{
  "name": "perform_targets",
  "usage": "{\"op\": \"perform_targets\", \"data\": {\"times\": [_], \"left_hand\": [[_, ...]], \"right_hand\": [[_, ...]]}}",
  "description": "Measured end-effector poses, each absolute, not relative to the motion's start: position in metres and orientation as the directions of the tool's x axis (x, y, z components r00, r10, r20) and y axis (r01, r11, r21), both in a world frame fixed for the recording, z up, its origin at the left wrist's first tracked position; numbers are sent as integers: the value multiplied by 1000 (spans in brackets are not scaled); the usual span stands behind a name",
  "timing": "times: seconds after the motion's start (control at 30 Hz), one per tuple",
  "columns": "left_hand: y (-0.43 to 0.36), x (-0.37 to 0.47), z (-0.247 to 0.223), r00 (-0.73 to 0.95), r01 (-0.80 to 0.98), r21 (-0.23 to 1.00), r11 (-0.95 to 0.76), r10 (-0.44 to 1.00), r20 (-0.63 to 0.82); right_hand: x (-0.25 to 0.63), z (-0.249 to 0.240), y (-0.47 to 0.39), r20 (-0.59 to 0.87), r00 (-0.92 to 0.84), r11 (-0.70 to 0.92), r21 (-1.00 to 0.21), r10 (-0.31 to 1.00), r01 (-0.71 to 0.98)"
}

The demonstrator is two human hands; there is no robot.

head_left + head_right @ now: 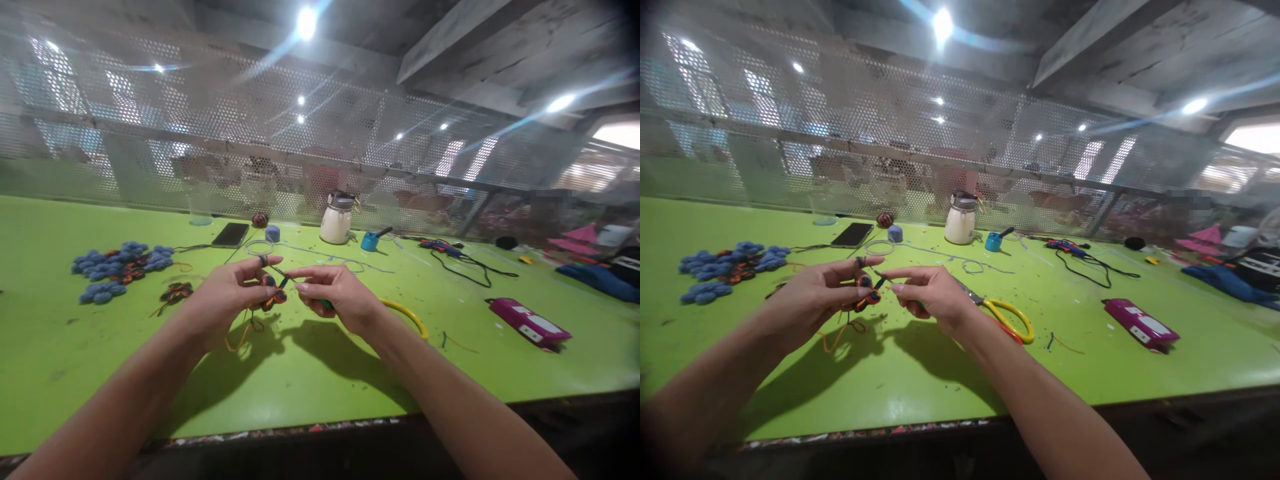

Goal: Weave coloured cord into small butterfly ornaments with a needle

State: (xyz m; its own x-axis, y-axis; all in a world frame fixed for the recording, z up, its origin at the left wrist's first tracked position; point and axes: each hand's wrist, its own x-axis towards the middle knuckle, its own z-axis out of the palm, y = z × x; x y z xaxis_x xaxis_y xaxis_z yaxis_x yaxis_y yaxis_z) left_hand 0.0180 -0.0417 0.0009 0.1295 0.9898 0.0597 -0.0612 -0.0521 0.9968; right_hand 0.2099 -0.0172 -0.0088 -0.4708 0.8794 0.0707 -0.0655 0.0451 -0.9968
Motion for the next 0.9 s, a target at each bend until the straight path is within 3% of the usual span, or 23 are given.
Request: {"op": "perform_targets", "data": {"times": [0.17, 0.37, 0.9], "left_hand": [[-40, 19, 2, 191, -127, 991, 31, 982, -7], [-40, 17, 2, 204, -211, 974, 78, 978, -34], [-35, 12, -2, 199, -83, 996, -45, 978, 61]], "right_hand": [[203, -12, -22, 79, -427, 38, -994, 901, -105], [201, -12, -22, 183, -403, 148, -982, 897, -117], [224, 1, -12, 234, -587, 452, -854, 775, 257]]}}
